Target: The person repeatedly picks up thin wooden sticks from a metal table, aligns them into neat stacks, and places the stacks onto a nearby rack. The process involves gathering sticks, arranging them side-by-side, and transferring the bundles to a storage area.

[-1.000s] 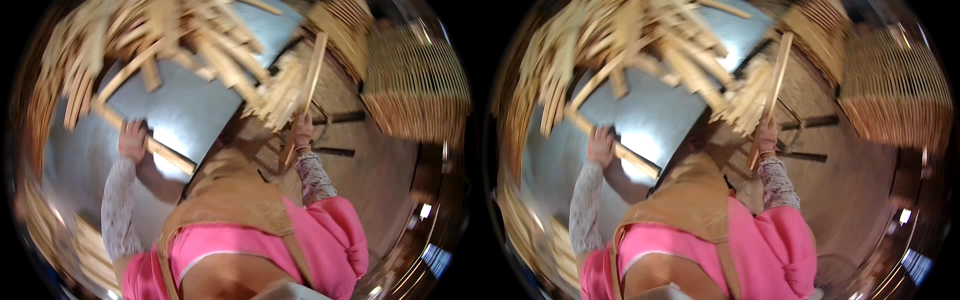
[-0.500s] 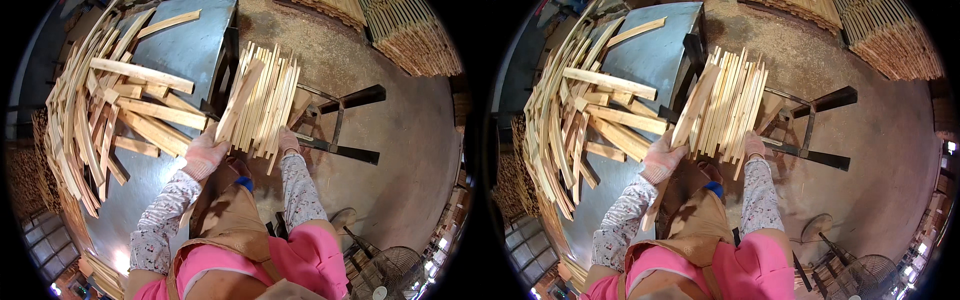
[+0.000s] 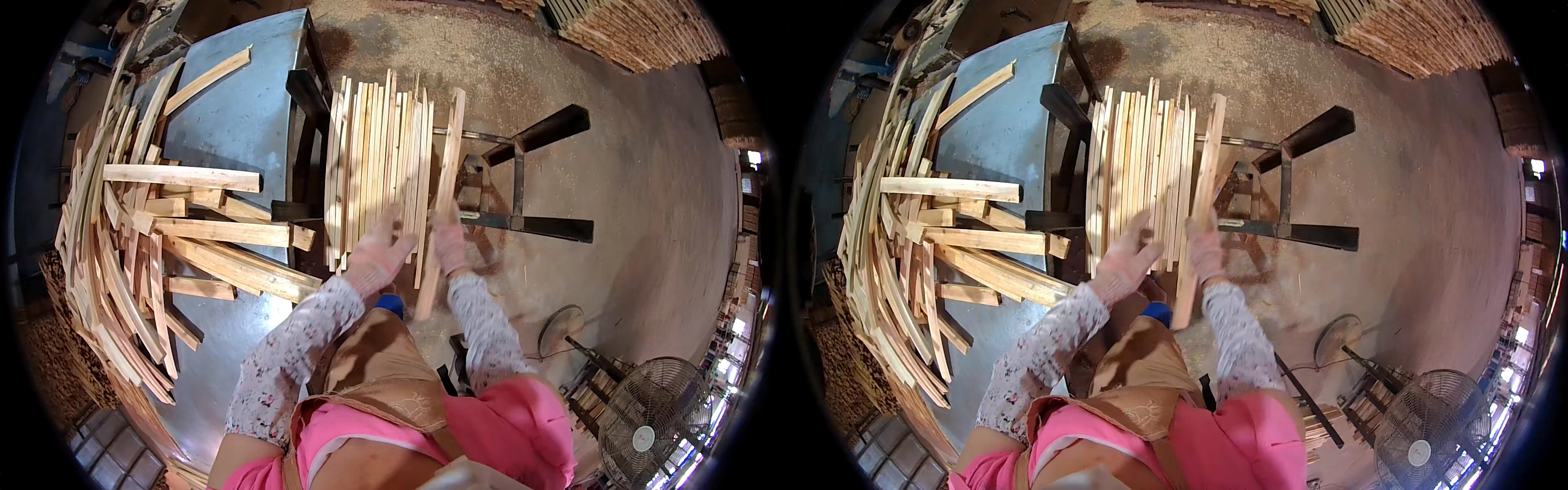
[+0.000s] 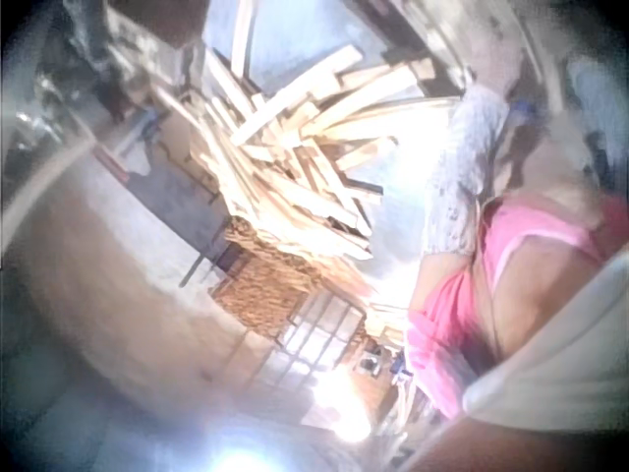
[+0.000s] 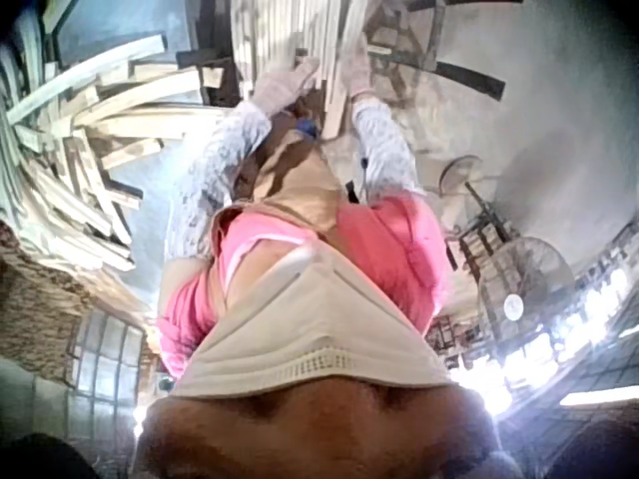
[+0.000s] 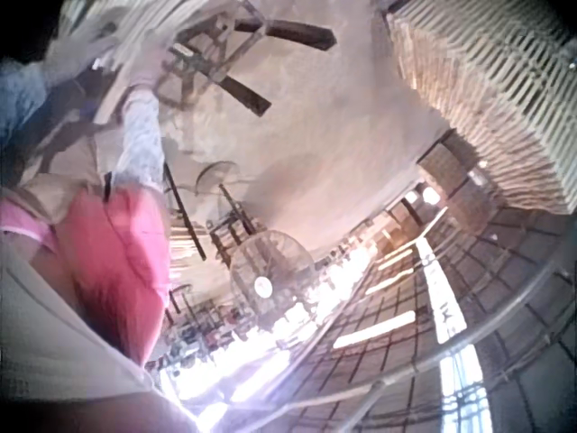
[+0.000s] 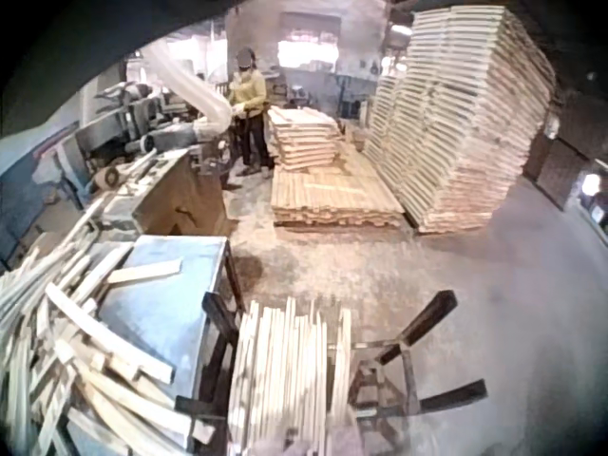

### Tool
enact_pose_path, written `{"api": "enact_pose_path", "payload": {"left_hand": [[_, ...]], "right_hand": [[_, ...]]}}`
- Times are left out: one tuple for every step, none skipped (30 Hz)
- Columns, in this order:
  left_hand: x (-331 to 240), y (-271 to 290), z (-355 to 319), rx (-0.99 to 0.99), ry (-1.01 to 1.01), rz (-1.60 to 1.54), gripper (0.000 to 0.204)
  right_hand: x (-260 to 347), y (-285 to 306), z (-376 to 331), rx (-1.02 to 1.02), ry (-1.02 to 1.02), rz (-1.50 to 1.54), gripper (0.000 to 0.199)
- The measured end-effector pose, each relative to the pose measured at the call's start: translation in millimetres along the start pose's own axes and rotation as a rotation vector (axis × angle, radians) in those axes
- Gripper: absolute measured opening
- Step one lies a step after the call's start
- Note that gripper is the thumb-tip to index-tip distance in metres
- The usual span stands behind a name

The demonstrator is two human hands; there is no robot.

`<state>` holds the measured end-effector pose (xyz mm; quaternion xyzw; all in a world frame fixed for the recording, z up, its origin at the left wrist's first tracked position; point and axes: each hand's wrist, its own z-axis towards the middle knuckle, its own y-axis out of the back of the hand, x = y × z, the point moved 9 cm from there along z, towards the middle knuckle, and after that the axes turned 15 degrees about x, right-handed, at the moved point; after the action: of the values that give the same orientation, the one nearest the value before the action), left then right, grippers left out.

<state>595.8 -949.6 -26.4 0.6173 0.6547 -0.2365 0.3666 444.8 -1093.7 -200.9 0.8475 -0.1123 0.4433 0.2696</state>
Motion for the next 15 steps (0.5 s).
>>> {"api": "enact_pose_path", "payload": {"left_hand": [[23.7,-4.9,-13.7,0.024,0.022,-0.035,0.073],[48.2,-10.1,-28.7,0.042,0.045,-0.073,0.072],[68.6,-15.1,-46.2,0.02,0.022,-0.112,0.069],[84.6,-18.4,-63.8,0.002,-0.004,-0.143,0.066],[99.8,-20.2,-82.2,-0.002,0.024,-0.121,0.064],[114.0,-22.7,-101.9,-0.018,0.059,-0.109,0.062],[126.9,-25.5,-120.8,-0.037,0.153,-0.187,0.06],[138.2,-28.3,-134.0,-0.04,0.187,-0.205,0.06],[152.6,-32.5,-152.5,-0.059,0.23,-0.238,0.06],[167.4,-38.3,-170.5,-0.075,0.271,-0.271,0.06],[180.9,-29.6,-176.2,-0.094,0.198,-0.231,0.062],[168.3,-12.2,-175.6,-0.069,0.148,-0.103,0.062],[159.4,-7.5,-192.7,-0.151,0.19,-0.052,0.062],[154.0,-9.0,-213.7,-0.236,0.24,-0.021,0.062],[138.3,12.9,-221.2,-0.278,0.158,0.002,0.063]], "right_hand": [[-4.4,15.3,12.4,-0.031,-0.052,0.151,0.071],[-7.4,23.1,24.3,-0.024,-0.114,0.181,0.068],[-12.0,27.0,37.9,-0.008,-0.132,0.065,0.065],[-24.0,28.0,53.8,-0.001,-0.148,-0.046,0.062],[-33.4,23.1,71.7,0.009,-0.16,-0.159,0.059],[-37.6,11.3,91.8,0.034,-0.211,-0.166,0.053],[-41.2,2.1,110.5,0.053,-0.262,-0.181,0.048],[-49.4,-8.4,122.1,0.068,-0.31,-0.196,0.043],[-45.4,-19.8,125.4,0.053,-0.227,-0.312,0.043],[-40.4,-28.3,128.1,0.023,-0.145,-0.429,0.049],[-72.1,-22.0,143.8,0.148,-0.248,-0.826,0.04],[-105.6,-11.1,154.1,0.266,-0.3,-1.216,0.032],[-59.4,-33.7,135.2,0.241,0.03,-1.119,0.026],[-5.0,-49.8,106.2,0.255,0.367,-1.047,0.021],[-37.7,-20.0,111.4,0.229,0.192,-1.008,0.022]]}}
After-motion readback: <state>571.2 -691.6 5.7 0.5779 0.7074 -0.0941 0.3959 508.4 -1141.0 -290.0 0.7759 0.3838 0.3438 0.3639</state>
